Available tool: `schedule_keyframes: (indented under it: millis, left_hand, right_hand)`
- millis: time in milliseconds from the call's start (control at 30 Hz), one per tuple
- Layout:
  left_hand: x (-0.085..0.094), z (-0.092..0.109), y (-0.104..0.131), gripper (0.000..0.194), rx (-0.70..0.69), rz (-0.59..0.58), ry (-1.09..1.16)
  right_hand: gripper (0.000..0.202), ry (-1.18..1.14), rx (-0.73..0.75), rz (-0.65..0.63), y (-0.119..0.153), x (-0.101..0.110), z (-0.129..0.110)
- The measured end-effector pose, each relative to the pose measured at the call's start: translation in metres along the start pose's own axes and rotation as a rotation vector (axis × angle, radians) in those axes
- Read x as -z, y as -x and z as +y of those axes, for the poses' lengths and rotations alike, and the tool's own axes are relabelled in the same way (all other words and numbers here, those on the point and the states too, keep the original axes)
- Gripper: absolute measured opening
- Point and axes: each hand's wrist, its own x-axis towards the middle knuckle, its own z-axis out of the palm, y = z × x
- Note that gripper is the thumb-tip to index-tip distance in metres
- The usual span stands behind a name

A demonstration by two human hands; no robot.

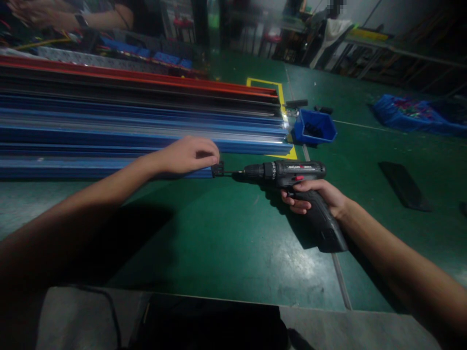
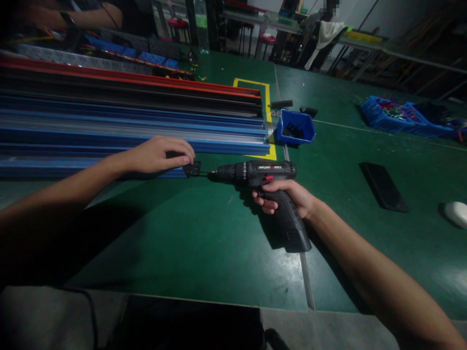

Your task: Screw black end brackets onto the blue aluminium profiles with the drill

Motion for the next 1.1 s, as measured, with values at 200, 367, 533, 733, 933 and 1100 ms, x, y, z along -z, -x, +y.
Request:
schedule_keyframes:
  millis: [200,367,533,733,933,1100]
  left_hand:
    - [-0.0004,0.0,-0.0002,0.033,0.014,0.002,0.005]
    - [-0.0007,-0.0008,0.0002,0.034,0.018,-0.001,0.001]
    - [-0.0001,-0.0012,0.0007,0.034,0.015,-0.007,-0.002]
    - [-0.0003,-0.0008,0.0005,0.034,0.025,-0.005,-0.001]
    - [-0.0001,0.0,-0.0001,0.033,0.015,-0.002,0.005]
    - [0.0005,0.0014,-0.0005,0.033,0.022,-0.001,0.01]
  right_hand:
    - [0.023,-0.021,-0.002,-0.006,0.0004,-0.0004,-0.0001]
    - [0.023,-0.024,-0.002,-0.004,0.0009,-0.0015,-0.0002]
    - [0.023,-0.019,-0.009,-0.002,0.001,-0.0021,-0.0004]
    - [0.022,-0.022,-0.011,-0.007,0.0014,-0.0017,-0.0002]
    - [0.021,-0.017,-0.006,-0.01,0.0014,-0.002,-0.0006]
    - [0.023,-0.013,0.0,-0.007,0.0014,-0.0027,-0.0006]
